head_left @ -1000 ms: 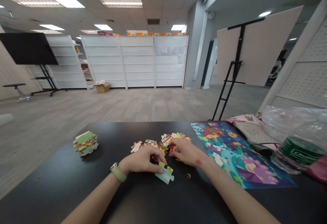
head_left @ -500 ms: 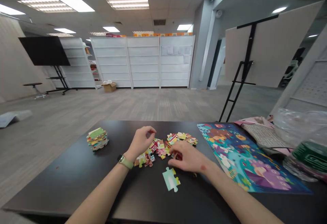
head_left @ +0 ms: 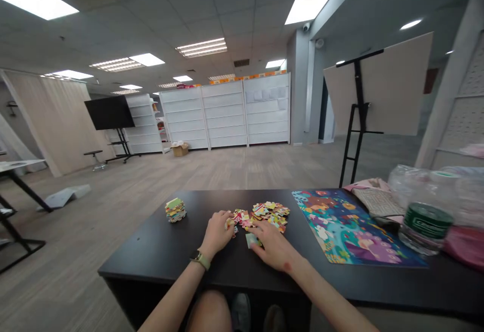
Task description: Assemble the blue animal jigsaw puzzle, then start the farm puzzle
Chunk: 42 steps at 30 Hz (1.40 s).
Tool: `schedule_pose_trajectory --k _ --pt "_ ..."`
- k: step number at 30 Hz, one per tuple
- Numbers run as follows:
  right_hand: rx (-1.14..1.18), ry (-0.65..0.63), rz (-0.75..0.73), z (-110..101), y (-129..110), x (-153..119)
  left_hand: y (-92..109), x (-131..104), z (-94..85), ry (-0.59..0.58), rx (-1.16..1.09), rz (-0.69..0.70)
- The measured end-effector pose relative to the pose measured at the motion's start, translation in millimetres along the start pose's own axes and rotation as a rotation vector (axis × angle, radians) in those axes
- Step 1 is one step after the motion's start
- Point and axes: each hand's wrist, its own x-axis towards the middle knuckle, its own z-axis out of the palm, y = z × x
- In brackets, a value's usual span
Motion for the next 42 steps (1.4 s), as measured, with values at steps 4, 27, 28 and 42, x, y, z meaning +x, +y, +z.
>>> schedule_pose_trajectory --k 4,27,28,42 --pt "0.007 0.002 0.109 9 -23 -34 9 -46 -6.7 -0.093 0.082 -0.026" --pt "-0.006 0.127 0.447 6 -18 -44 55 -81 -7.3 -0.335 0.227 -0.037" --pt "-0.008 0.137 0.468 6 -16 -44 54 -80 -9.1 -0.339 0.209 -0.038" --pt "0.017 0.174 0.275 -8 46 23 7 -24 -35.5 -0.487 -0.133 0.155"
